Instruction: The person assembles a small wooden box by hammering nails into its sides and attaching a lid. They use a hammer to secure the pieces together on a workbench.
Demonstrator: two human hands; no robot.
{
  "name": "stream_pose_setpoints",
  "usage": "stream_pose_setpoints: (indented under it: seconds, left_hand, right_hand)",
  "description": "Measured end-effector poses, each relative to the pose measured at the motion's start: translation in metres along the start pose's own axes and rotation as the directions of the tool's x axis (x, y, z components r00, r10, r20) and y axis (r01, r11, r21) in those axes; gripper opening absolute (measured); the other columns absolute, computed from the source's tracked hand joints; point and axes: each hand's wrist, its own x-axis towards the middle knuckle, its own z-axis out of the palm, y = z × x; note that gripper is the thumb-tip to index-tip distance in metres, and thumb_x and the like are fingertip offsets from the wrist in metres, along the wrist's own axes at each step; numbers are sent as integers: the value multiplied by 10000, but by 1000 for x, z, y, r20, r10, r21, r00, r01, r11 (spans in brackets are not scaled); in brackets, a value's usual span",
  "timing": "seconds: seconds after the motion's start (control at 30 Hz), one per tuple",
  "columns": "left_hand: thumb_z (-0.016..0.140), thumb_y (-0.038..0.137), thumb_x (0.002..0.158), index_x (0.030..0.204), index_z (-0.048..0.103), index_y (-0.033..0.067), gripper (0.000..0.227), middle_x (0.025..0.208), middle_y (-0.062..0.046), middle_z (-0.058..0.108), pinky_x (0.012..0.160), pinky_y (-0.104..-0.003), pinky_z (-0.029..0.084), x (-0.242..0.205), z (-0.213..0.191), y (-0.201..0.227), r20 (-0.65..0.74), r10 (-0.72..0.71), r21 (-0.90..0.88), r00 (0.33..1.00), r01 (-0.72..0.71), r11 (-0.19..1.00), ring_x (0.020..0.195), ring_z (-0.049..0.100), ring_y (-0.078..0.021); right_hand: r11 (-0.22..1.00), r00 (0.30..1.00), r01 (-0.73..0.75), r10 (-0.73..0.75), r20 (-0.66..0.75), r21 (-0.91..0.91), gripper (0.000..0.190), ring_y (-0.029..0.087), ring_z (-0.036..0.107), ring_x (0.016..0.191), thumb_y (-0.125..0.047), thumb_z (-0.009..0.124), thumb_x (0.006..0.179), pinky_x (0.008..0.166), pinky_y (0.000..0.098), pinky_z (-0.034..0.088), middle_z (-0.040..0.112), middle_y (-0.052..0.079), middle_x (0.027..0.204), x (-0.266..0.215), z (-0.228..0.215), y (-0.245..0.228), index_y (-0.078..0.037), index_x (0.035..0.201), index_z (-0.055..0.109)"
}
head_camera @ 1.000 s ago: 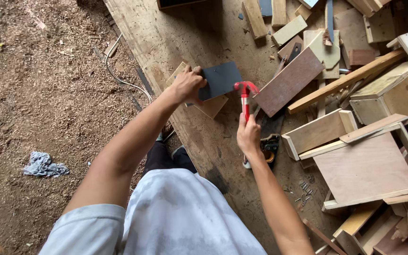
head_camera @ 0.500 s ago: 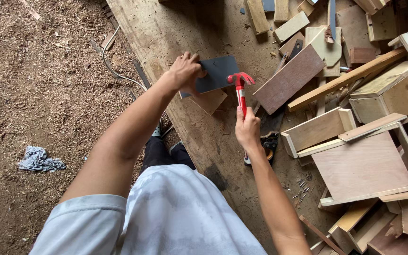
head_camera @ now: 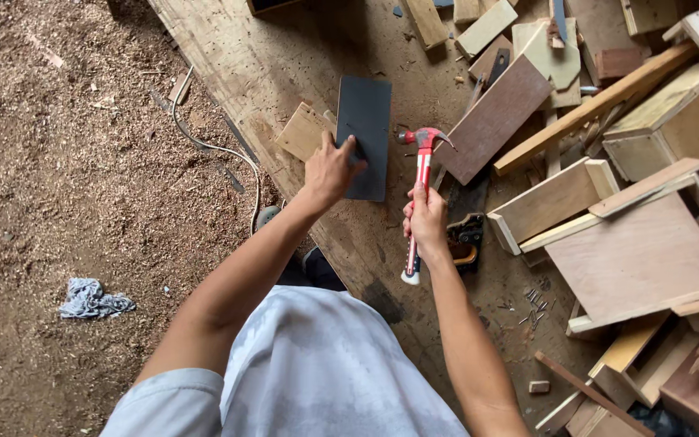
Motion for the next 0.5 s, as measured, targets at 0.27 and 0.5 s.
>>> stream_pose_setpoints:
  seconds: [0.27,0.5]
  left_hand:
    - [807,705,677,1525,383,139,1105,1369,-166,539,1052,-556,474,39,-29,-26,37,-189,-49,981,191,980,1249,549,-339]
    - [753,828,590,1637,194,372,1271,1717,-178,-101,1170,-732,-92,64,-85,-24,248,213,190,945,-263,946,1541,-166,-423]
  right_hand:
    - [949,990,-109,131,-56,296,370,97,448,404,-426,441,1087,353,271,387,478,3,617,10,35,4,-80,961,471]
    - [881,965,-165,238,-114,444,368,97,451,425,-424,444,1094,382,278,406,483,2,623,16,60,7,-82,966,489]
